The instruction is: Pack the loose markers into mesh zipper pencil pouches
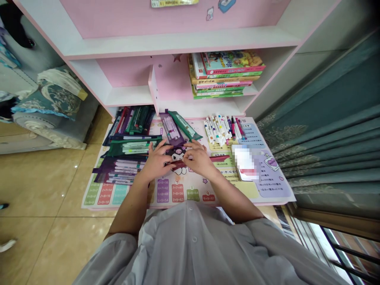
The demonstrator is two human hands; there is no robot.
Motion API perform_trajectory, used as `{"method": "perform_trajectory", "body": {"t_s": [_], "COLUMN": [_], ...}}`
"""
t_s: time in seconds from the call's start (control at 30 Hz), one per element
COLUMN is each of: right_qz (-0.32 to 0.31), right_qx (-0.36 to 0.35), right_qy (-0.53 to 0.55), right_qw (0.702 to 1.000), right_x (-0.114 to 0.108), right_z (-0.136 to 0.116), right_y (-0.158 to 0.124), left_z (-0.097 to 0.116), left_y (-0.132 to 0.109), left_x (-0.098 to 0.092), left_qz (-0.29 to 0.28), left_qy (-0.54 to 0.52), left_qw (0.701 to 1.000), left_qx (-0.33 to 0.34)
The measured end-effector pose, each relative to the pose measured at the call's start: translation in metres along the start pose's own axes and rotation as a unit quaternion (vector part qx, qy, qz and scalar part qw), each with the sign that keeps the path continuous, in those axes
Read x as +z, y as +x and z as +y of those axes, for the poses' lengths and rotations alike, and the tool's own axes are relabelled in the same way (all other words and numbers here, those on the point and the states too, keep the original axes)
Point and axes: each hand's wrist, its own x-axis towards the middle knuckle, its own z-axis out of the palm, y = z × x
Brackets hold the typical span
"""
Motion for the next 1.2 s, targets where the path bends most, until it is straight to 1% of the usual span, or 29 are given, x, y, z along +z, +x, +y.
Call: {"method": "perform_trajectory", "body": {"t_s": [0.17,0.3,0.47,0.8,0.97,1.2], "right_qz": [0.002,0.004,0.022,0.013,0.009,0.016], "right_qx": [0.023,0.012,0.01,0.033,0.046,0.039], "right_qy": [-0.004,0.001,0.004,0.002,0.003,0.005], "right_qw": [1.0,1.0,1.0,0.999,0.999,0.999], "right_x": [-0.006,-0.006,-0.007,-0.011,-0.013,-0.014], "right_z": [0.003,0.008,0.013,0.01,0.011,0.016], "right_y": [0.001,0.001,0.001,0.002,0.003,0.005], "left_z": [-0.002,-0.002,-0.002,-0.001,-0.003,-0.004], "left_y": [0.0,0.0,0.0,0.0,-0.001,-0.002], "left_x": [-0.001,-0.001,-0.002,-0.004,-0.004,-0.005], "left_qz": [0.003,0.0,0.001,0.004,0.005,0.007], "left_qy": [0.004,0.003,0.001,0.005,0.004,0.007], "left_qw": [1.0,1.0,1.0,1.0,1.0,1.0], "left_qx": [-0.01,-0.015,-0.02,-0.024,-0.02,-0.022]}}
